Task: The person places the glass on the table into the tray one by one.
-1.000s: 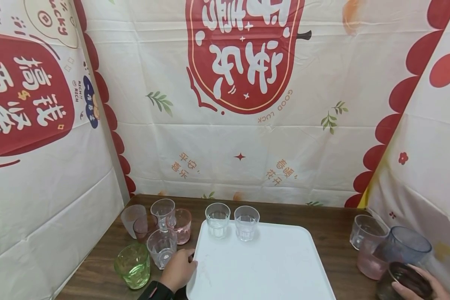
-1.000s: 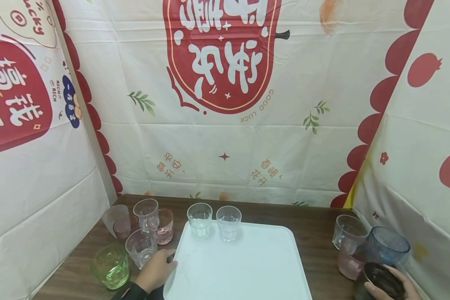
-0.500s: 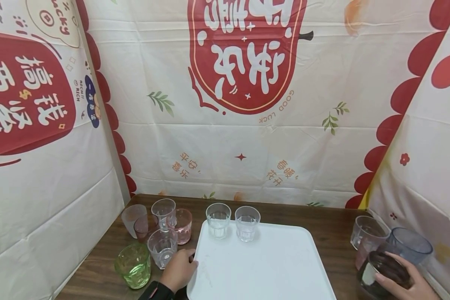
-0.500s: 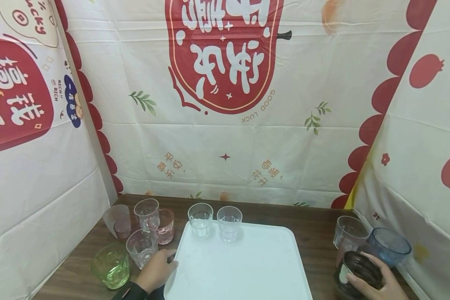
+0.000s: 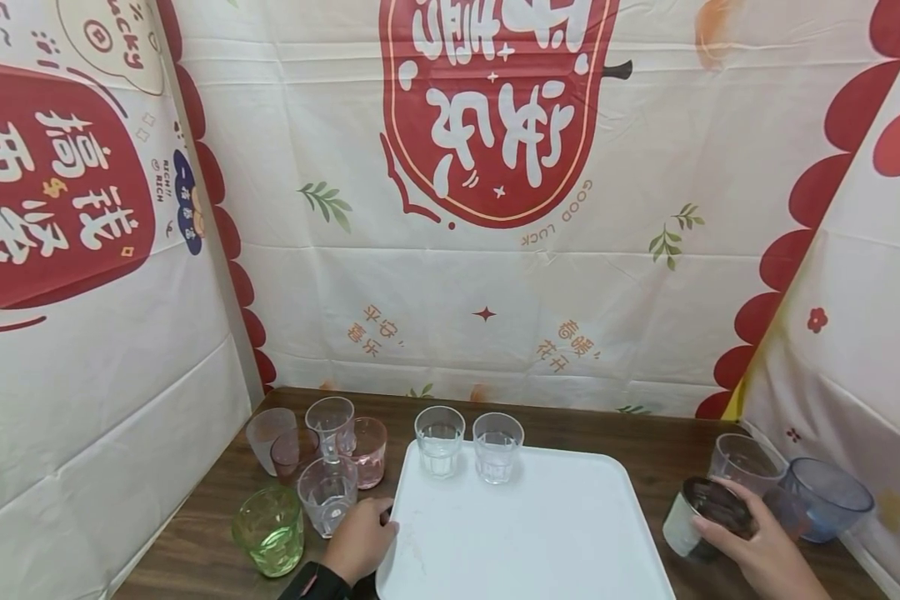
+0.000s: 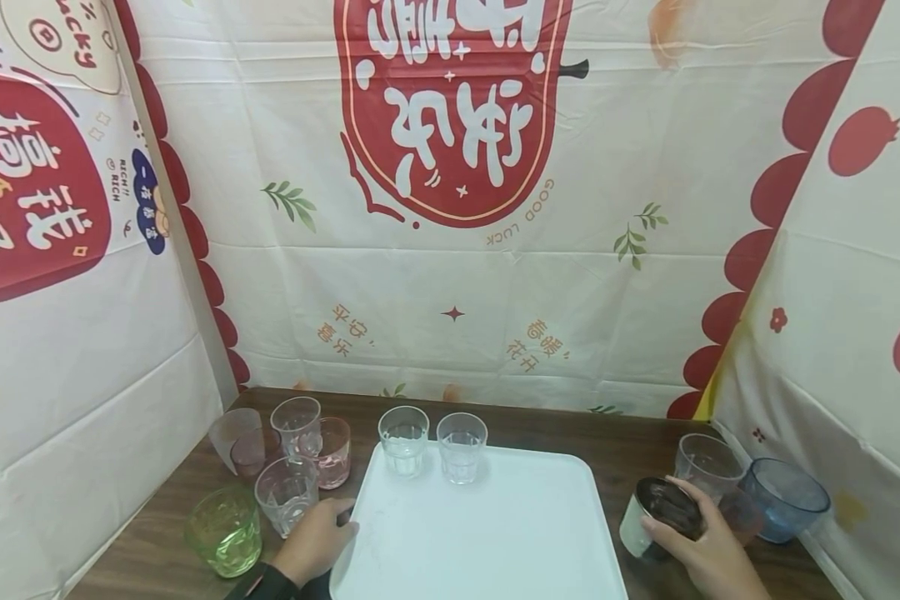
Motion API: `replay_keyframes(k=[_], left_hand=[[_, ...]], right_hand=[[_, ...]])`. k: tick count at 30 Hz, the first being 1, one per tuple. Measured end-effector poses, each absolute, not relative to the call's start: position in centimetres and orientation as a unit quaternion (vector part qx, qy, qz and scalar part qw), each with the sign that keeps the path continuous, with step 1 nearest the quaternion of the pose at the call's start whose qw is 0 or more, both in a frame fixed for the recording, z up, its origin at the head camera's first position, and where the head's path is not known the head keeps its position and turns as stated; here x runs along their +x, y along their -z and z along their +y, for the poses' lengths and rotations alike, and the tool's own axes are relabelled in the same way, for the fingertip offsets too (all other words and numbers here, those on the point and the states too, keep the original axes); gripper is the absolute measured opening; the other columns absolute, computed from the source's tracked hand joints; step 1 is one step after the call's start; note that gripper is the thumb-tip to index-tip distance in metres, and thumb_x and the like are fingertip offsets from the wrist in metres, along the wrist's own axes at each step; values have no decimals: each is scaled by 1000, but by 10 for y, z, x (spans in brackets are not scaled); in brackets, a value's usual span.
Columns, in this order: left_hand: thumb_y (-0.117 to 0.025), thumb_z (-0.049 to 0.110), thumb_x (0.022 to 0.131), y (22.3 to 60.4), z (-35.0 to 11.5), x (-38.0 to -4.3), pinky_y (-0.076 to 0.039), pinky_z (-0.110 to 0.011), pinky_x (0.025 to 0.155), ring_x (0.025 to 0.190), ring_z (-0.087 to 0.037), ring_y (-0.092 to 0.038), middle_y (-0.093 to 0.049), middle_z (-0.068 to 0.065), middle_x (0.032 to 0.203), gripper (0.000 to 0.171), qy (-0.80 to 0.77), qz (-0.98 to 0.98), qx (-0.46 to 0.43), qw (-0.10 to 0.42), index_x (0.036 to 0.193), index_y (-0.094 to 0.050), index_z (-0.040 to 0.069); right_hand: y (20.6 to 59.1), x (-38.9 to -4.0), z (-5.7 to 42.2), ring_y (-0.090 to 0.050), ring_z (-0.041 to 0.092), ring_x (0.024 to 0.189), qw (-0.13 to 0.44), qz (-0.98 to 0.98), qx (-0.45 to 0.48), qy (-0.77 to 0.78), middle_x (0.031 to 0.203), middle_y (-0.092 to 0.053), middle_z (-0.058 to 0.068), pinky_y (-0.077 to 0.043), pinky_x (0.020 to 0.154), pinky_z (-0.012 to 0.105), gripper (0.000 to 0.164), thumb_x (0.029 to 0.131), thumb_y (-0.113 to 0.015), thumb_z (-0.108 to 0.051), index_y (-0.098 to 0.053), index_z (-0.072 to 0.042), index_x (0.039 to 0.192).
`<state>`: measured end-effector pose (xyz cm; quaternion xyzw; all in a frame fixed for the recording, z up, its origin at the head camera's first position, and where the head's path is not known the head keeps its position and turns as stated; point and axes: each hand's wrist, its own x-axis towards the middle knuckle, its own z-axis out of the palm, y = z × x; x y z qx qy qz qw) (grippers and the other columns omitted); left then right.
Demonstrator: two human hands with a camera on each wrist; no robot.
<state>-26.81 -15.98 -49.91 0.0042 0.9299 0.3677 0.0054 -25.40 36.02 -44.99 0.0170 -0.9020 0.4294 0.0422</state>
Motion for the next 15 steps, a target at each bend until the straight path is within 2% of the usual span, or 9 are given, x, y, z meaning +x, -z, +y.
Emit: replay_keyframes(k=[4,9,12,15], left_hand=[[-68,8,90,500,-160,-269,-44,-38,68,74,-19,-51,-56,-3,83,39,-368,930,3,5,125,-65,-9],[-68,8,91,499,-160,-270,-44,-38,67,74,-18,-51,-57,-3,83,39,-365,931,-4,6,126,-65,-9],[-68,8,91,499,-160,-270,-44,-37,66,73,-18,-51,-57,-3,83,39,-366,930,-6,10,126,-65,-9],[-69,8,90,499,-160,-270,-43,-36,66,72,-18,-50,-56,-3,82,40,-366,931,-7,10,126,-65,-9]], right_hand=[[457,-262,341,-52,-11,93,53,-878,24,-475,139,-40,32,-49,74,19,71,100,-65,-22,-22,5,149],[463,-274,323,-48,-11,97,42,-861,10,-506,144,-35,32,-47,77,15,75,98,-68,-24,-22,3,151],[463,-282,314,-54,5,107,17,-866,-16,-500,147,-34,31,-47,78,16,82,97,-70,-30,-20,1,154],[464,-291,305,-51,32,124,-10,-864,-38,-502,151,-31,32,-49,90,27,90,95,-72,-35,-17,0,156]])
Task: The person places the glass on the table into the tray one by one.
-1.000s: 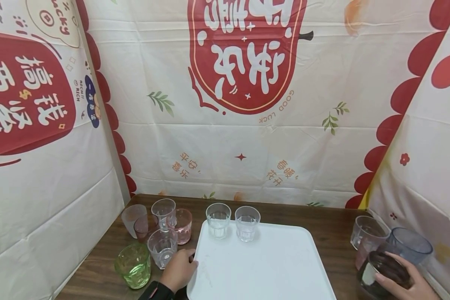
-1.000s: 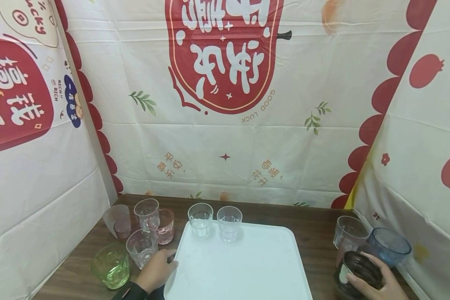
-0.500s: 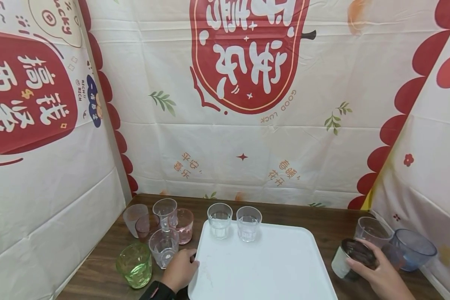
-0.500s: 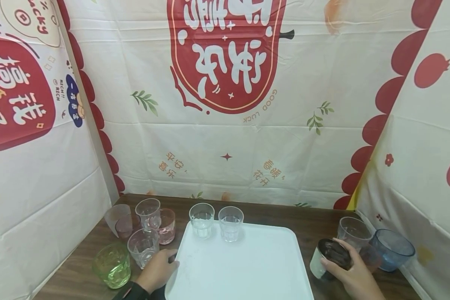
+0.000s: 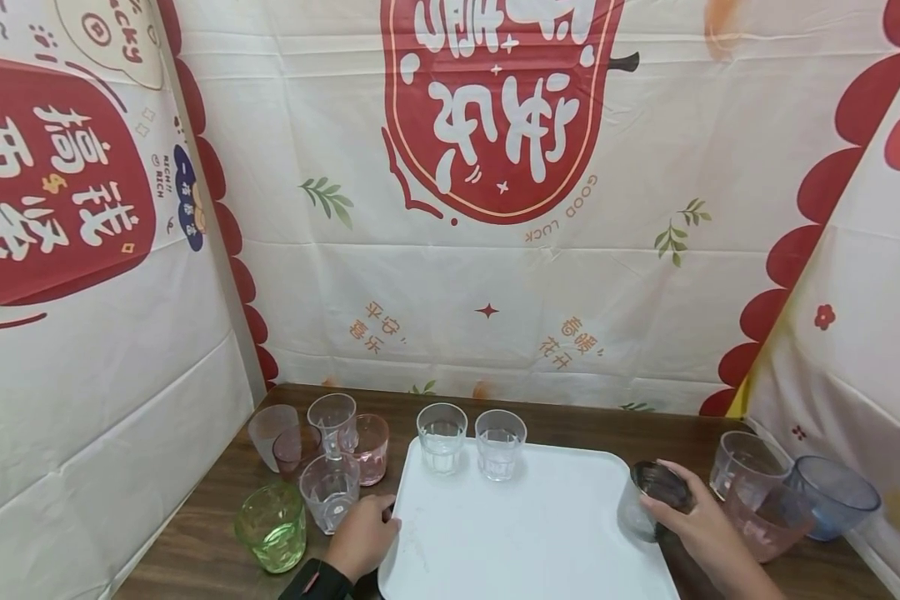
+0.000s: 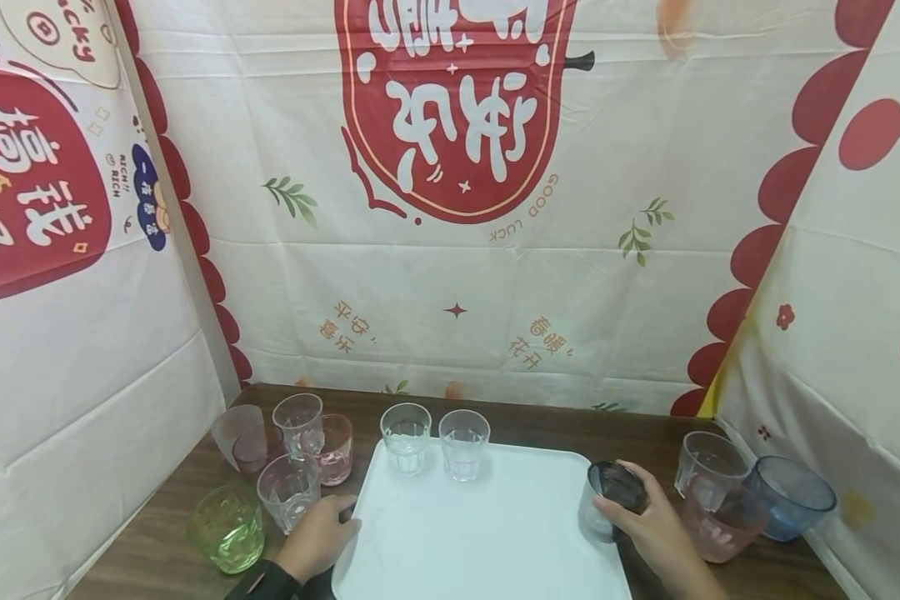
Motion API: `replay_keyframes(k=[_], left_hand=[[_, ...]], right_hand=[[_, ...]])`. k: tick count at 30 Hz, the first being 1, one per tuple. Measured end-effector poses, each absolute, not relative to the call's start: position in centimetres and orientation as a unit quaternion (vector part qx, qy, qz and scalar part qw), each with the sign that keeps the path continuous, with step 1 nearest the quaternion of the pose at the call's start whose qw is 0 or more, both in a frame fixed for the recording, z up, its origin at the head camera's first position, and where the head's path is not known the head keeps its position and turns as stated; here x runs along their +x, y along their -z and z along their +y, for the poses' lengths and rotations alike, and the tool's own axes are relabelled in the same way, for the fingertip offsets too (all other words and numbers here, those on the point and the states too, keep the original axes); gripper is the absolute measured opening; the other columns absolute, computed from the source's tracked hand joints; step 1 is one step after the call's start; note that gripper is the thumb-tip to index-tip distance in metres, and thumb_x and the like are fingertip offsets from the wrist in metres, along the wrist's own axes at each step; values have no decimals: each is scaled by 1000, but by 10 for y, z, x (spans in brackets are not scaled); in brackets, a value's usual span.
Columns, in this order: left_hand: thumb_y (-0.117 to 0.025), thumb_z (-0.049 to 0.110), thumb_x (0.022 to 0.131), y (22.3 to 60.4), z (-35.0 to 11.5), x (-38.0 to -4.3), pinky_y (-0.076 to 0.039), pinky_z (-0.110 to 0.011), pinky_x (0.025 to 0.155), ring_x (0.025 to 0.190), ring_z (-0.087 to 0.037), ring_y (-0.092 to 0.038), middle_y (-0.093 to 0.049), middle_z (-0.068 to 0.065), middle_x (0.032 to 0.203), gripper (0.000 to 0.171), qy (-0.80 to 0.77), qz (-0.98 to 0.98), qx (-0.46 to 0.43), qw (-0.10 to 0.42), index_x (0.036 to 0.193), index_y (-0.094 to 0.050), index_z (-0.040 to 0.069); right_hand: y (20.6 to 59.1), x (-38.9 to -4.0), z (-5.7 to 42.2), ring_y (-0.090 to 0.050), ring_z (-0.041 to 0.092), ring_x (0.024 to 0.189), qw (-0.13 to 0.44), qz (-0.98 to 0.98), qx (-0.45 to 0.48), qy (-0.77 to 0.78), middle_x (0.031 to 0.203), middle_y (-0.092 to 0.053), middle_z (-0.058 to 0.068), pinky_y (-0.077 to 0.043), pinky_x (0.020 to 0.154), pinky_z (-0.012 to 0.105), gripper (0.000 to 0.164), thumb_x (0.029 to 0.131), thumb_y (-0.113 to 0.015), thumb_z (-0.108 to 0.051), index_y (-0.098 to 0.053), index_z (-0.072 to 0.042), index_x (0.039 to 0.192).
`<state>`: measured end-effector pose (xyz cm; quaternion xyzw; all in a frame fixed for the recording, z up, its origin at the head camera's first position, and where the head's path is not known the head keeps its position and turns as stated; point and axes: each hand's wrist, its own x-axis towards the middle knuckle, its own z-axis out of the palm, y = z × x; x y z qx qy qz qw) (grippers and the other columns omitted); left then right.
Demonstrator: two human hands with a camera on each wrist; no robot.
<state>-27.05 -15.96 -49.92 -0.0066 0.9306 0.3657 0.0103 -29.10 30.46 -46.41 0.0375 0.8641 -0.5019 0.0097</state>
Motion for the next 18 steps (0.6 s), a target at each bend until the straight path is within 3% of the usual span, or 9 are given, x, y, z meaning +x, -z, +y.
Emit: replay_keyframes(k=[2,6,18], left_hand=[[-69,8,90,499,-159,-270,-43,-36,66,72,-18,-50,-56,-3,81,40,-365,931,-4,7,126,-65,-9],[-68,8,90,499,-160,-269,-42,-36,66,72,-18,-50,-55,-3,82,40,-366,930,0,6,126,-65,-10],[-68,9,91,499,-161,-270,-42,-36,65,73,-19,-50,-55,-3,82,40,-363,932,-4,7,126,-65,-8]], right_hand=[[465,-296,299,-40,44,134,21,856,44,515,154,-26,33,-47,102,41,94,94,-73,-35,-14,0,157],[468,-306,287,-30,49,140,32,846,48,530,156,-20,33,-29,112,65,99,92,-75,-37,-11,0,158],[468,-328,259,-24,48,144,68,845,45,529,158,-22,29,-21,111,71,106,86,-78,-49,-14,-8,160]])
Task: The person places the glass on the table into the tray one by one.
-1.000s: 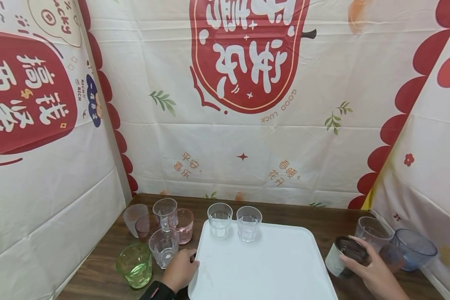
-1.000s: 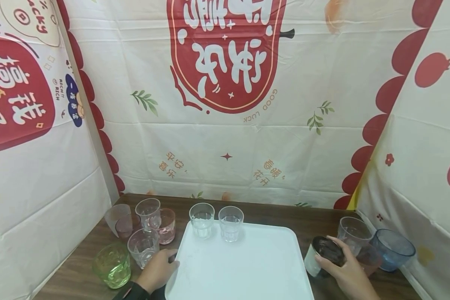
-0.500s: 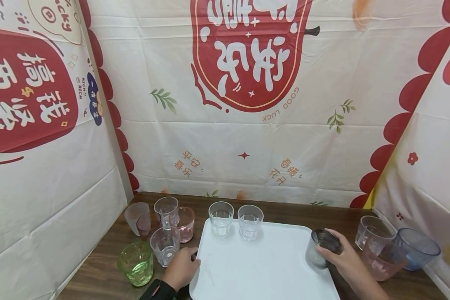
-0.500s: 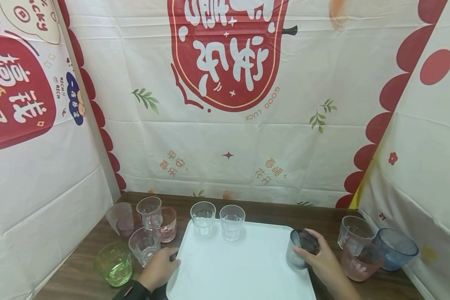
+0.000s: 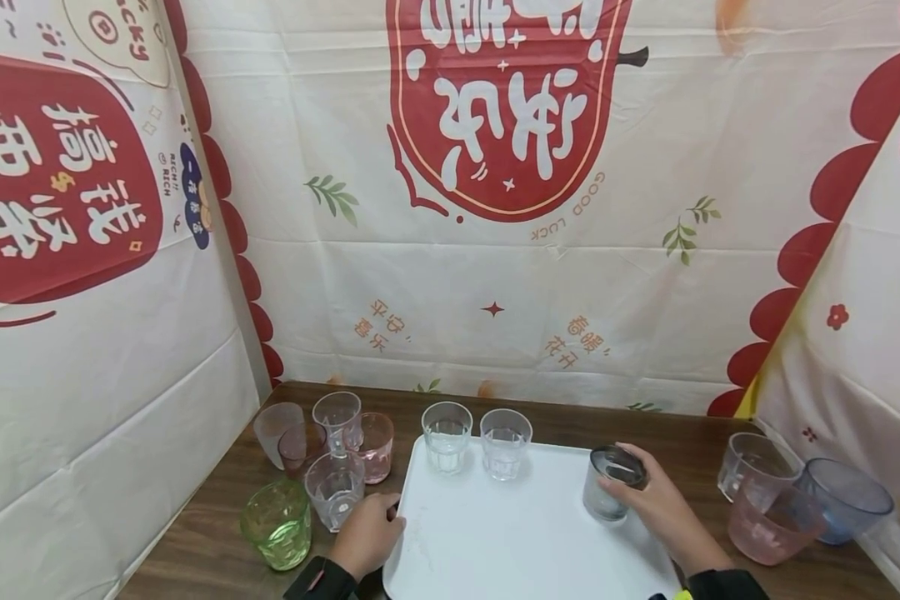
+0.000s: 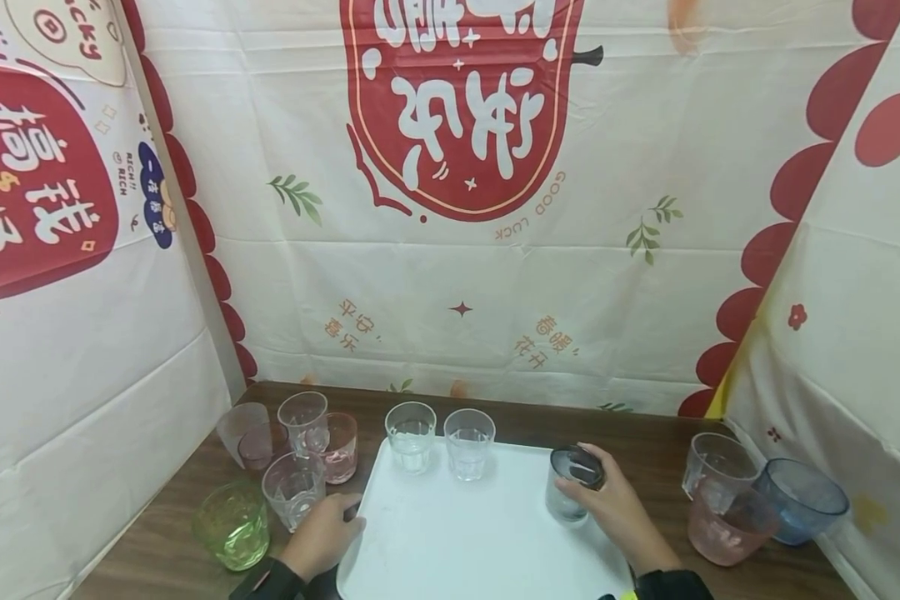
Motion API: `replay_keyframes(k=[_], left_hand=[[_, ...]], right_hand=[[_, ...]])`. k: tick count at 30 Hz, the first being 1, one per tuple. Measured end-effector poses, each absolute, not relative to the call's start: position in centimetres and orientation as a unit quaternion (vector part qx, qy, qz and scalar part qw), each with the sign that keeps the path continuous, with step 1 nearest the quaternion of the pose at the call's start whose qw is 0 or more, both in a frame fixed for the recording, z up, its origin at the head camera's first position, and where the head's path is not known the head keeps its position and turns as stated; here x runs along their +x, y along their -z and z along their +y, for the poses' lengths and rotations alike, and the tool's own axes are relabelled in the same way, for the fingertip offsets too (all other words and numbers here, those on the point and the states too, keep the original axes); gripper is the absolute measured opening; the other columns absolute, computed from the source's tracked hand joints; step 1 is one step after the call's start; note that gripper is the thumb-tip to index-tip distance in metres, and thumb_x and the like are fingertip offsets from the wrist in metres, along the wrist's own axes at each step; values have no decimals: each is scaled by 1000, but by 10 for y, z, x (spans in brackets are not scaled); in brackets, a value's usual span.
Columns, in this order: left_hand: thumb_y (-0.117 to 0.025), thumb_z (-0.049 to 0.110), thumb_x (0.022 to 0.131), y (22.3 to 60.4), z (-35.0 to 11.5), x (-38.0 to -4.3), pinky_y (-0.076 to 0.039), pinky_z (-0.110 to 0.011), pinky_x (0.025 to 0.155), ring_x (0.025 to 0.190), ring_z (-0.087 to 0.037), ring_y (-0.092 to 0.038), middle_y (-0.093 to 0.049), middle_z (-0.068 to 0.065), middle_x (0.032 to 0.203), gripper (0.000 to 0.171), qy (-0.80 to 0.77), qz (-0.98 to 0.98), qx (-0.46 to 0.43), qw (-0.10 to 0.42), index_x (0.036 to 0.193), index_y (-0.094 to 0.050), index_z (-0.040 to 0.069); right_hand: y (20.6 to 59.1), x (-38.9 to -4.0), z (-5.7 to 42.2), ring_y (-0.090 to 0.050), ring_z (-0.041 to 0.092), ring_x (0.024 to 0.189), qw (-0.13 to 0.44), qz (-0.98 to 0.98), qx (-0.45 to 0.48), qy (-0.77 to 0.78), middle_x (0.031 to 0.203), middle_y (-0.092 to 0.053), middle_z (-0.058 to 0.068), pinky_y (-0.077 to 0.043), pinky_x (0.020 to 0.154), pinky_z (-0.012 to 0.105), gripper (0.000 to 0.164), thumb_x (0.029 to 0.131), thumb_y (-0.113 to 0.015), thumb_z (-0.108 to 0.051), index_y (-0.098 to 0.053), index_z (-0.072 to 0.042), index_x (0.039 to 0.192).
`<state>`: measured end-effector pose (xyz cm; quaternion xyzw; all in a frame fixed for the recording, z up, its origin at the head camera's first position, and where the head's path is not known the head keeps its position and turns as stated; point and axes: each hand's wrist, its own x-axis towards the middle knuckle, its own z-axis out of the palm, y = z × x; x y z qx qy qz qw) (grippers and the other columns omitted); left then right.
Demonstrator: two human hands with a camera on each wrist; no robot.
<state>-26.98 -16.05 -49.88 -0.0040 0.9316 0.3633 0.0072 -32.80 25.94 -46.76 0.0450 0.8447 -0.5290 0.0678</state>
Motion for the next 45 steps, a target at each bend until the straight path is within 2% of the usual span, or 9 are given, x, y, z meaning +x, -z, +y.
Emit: replay_keyframes(k=[8,18,23,29,45], left_hand=[[-68,10,91,497,-160,-271,-41,-37,66,73,-19,-49,-54,-3,82,39,-359,933,-3,8,126,-66,-7],[-68,10,92,499,-160,-271,-42,-37,67,74,-20,-50,-55,-4,84,40,-365,931,-7,16,127,-65,-7],[-69,9,91,498,-160,-271,-42,-37,67,74,-19,-50,-55,-4,83,39,-367,930,-8,12,127,-65,-7],[-69,9,91,498,-160,-270,-41,-37,66,74,-19,-49,-55,-3,83,39,-365,931,-8,9,126,-66,-7],[-68,9,91,499,-161,-270,-43,-37,66,74,-19,-50,-55,-4,84,38,-361,933,-3,8,126,-66,-7]], right_hand=[[471,-339,248,-29,48,143,59,858,13,511,157,-25,29,-24,111,68,98,89,-76,-45,-18,-7,159],[476,-348,227,-38,46,138,39,857,3,514,152,-36,29,-31,109,63,97,86,-80,-44,-24,-7,156],[474,-353,220,-39,47,138,40,867,1,497,153,-36,29,-34,107,64,99,84,-79,-49,-25,-10,157],[475,-358,213,-37,47,140,39,860,-11,509,154,-32,29,-32,110,61,98,86,-79,-45,-22,-8,157],[479,-374,201,-37,48,139,34,861,-32,507,153,-32,31,-32,110,62,98,87,-78,-45,-21,-6,156]])
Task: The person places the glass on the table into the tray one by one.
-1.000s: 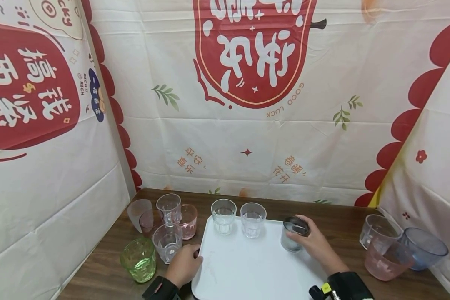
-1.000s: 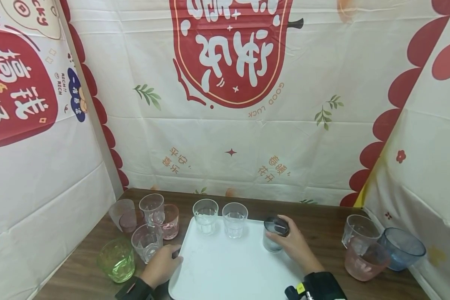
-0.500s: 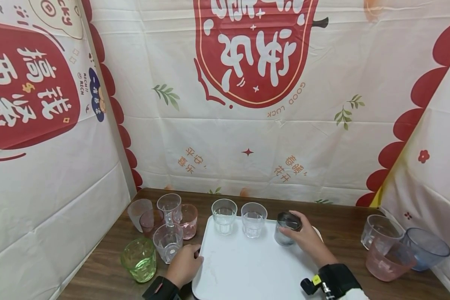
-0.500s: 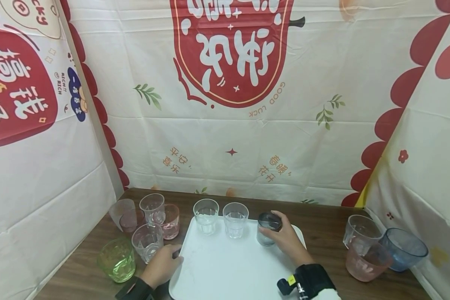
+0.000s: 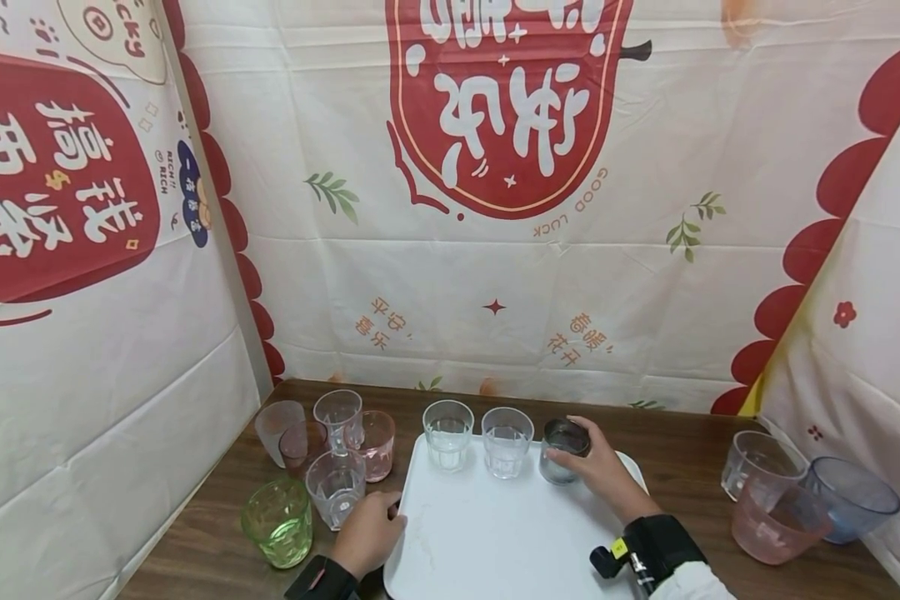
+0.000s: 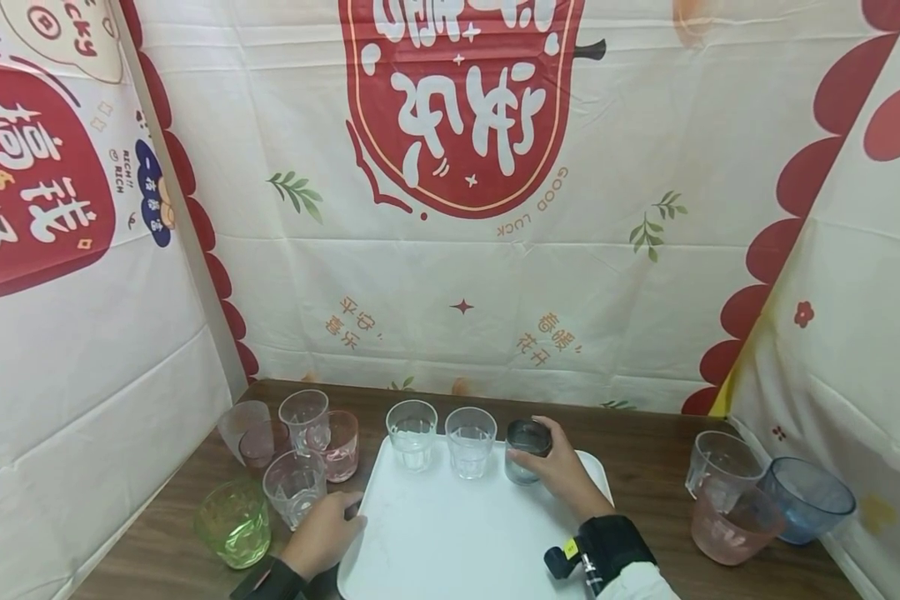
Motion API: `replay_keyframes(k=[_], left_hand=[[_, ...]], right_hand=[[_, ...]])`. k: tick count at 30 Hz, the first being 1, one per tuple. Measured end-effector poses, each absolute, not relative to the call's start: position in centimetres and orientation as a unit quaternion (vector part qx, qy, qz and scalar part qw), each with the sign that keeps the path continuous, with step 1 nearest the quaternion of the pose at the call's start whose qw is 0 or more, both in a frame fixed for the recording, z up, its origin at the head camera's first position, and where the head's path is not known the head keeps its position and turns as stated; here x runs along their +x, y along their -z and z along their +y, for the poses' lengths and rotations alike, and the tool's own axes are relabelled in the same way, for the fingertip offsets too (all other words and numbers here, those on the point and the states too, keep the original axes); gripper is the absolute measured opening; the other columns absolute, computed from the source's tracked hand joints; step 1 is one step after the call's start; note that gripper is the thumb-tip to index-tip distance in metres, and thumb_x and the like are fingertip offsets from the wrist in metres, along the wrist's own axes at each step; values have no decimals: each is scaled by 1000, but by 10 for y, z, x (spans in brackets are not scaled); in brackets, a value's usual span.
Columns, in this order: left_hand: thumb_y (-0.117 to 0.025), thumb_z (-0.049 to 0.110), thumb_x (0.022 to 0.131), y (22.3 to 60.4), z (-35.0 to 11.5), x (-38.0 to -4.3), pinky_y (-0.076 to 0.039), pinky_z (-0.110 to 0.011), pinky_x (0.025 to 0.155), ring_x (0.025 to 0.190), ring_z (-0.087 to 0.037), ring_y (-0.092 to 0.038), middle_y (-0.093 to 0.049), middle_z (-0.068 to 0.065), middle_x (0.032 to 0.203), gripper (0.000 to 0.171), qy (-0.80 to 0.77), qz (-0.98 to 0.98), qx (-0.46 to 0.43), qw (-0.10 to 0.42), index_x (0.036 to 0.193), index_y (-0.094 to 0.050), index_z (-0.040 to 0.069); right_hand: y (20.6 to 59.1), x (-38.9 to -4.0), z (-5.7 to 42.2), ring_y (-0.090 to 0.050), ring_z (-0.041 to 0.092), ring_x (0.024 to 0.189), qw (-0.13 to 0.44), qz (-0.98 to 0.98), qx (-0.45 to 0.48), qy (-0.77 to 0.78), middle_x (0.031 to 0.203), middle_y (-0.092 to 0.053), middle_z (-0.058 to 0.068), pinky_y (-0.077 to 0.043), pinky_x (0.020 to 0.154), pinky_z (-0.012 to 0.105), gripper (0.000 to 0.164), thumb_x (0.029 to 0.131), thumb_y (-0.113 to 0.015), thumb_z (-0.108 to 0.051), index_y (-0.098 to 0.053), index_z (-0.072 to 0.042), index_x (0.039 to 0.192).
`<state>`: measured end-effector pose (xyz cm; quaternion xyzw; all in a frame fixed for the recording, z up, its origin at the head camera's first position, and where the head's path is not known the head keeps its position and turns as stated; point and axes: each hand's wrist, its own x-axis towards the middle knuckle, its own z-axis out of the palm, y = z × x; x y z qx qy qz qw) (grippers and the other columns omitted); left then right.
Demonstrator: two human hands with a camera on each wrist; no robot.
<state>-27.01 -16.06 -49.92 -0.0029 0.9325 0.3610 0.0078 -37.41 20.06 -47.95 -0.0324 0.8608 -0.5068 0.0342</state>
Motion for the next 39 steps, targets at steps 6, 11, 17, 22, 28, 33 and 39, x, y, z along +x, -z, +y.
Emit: replay_keyframes(k=[6,11,17,22,28,33,39], left_hand=[[-68,9,91,500,-160,-270,-43,-37,67,74,-19,-50,-56,-3,84,39,-359,933,-1,9,126,-66,-7],[-69,9,91,499,-160,-270,-42,-37,67,74,-19,-50,-55,-3,84,40,-358,934,0,7,126,-65,-8],[-69,8,91,499,-159,-270,-42,-37,67,75,-19,-50,-55,-3,84,39,-360,933,-14,15,126,-66,-7],[-70,9,90,501,-158,-270,-42,-36,66,74,-19,-50,-55,-3,83,39,-361,932,-22,18,126,-66,-7],[-69,9,91,502,-160,-268,-42,-38,67,75,-19,-50,-55,-3,83,38,-356,934,-8,3,125,-66,-7],[-69,9,90,501,-159,-267,-42,-37,67,75,-19,-49,-54,-3,83,38,-354,935,0,-5,124,-66,-8],[-68,10,91,502,-160,-269,-43,-37,68,76,-18,-50,-56,-2,85,38,-352,936,1,-9,124,-66,-8]], right_hand=[[481,-375,203,-35,49,140,37,866,-31,498,155,-29,30,-33,109,63,101,86,-78,-49,-20,-10,158],[468,-367,209,-24,47,148,32,854,-44,517,160,-26,25,-27,115,62,103,86,-80,-43,-16,-11,160],[441,-346,233,-26,45,148,-10,829,-91,551,161,-26,24,-31,114,56,98,91,-77,-31,-12,-8,161],[419,-323,260,-35,39,143,-72,842,-85,528,158,-32,22,-40,108,31,95,92,-75,-35,-15,-7,160],[416,-296,308,-48,-2,122,-149,795,-117,577,140,-47,-3,-43,87,5,68,97,-68,-11,-30,-15,153],[422,-270,358,-58,-8,115,-174,706,-179,663,131,-58,-17,-48,84,9,60,96,-55,15,-43,-22,142],[435,-244,418,-67,0,108,-206,644,-204,708,128,-64,-11,-51,82,12,61,96,-45,22,-45,-15,143]])
